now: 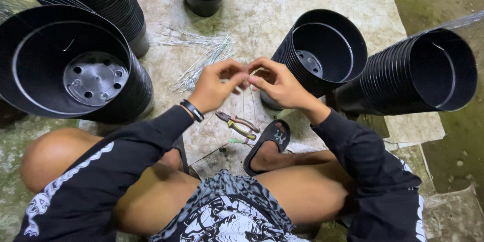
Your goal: The person sits on the floor and repeatedly attaches wire hangers to black plastic planters. They cut wire ties with pliers, bend them into loops, and thread them through slots in the planter rims, then stack the finished units.
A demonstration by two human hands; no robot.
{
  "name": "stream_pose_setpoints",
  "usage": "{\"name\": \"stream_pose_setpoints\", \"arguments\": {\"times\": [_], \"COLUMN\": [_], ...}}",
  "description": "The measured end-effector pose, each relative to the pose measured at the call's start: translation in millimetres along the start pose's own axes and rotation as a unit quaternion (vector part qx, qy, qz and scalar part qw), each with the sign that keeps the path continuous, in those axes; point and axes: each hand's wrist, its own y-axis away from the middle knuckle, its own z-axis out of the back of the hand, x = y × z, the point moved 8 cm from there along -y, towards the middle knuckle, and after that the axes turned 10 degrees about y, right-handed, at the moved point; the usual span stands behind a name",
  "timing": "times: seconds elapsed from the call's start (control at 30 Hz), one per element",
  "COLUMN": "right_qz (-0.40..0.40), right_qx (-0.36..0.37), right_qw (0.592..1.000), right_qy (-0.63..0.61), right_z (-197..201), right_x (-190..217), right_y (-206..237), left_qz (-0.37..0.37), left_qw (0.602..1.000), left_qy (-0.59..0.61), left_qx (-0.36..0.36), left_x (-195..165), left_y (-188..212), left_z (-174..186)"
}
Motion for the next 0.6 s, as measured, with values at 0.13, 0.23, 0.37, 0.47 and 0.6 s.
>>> {"name": "stream_pose_setpoints", "arguments": {"times": [0.13, 0.23, 0.37, 0.47, 0.6], "right_qz": [-0.027, -0.049, -0.070, -0.078, -0.082], "right_qx": [0.056, 0.049, 0.063, 0.070, 0.065], "right_qw": [0.998, 0.998, 0.996, 0.994, 0.994], "right_qy": [0.003, 0.000, -0.007, -0.016, -0.014], "right_z": [-7, -6, -9, -9, -4], "right_x": [-9, -20, -29, -30, -30], "right_y": [4, 4, 5, 7, 8], "left_qz": [-0.024, -0.034, -0.023, -0.025, -0.017], "left_qw": [0.998, 0.999, 0.996, 0.998, 0.999], "left_qy": [0.037, 0.009, 0.062, 0.027, -0.018], "left_qx": [-0.039, -0.033, -0.058, -0.047, -0.044], "left_x": [-19, -31, -33, -38, -38], "left_y": [-15, -18, -20, -23, -24], "left_z": [24, 34, 39, 43, 50]}}
